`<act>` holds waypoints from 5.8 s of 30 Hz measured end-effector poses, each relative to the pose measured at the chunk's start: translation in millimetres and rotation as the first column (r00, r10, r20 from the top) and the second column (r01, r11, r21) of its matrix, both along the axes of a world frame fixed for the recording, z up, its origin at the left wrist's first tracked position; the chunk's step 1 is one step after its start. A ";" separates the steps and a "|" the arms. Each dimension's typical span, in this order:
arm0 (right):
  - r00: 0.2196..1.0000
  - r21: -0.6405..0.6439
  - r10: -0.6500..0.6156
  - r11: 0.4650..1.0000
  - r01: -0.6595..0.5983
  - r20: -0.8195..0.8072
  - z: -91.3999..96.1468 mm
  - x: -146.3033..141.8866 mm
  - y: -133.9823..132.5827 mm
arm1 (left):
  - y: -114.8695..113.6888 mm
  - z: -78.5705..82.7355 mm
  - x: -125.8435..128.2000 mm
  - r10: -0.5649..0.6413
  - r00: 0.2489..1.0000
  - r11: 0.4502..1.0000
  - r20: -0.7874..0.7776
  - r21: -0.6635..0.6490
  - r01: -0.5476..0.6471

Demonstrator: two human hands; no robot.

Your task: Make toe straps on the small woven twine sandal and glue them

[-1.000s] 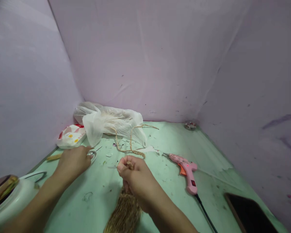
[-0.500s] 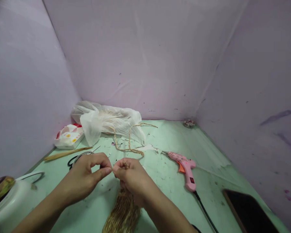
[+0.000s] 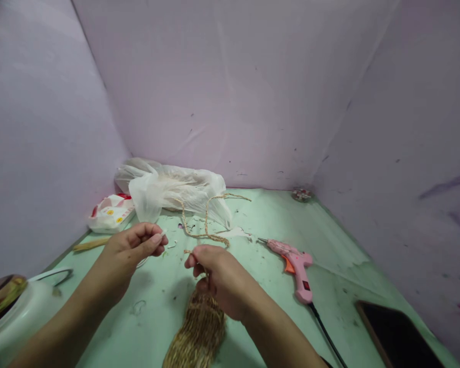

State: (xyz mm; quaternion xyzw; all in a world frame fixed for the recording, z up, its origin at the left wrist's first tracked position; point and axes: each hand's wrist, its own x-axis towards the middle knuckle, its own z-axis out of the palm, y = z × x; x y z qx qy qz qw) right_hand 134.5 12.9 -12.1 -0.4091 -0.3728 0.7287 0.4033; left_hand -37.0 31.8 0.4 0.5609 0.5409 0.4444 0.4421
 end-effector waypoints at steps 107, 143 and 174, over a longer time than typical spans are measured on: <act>0.788 0.907 -0.569 0.419 0.031 0.236 -9.6 -11.9 -8.2 | -16.8 -0.5 12.7 -0.154 0.973 0.980 -0.172 0.100 0.173; 0.738 0.820 -0.629 0.541 0.189 0.245 -19.6 -20.1 -10.0 | -21.8 -5.8 24.5 -0.083 0.992 0.977 -0.091 0.191 0.099; 0.952 0.253 -0.036 0.967 -0.044 0.305 6.6 -7.3 -10.2 | -3.1 -2.6 1.0 -0.136 0.904 0.968 -0.406 0.138 0.208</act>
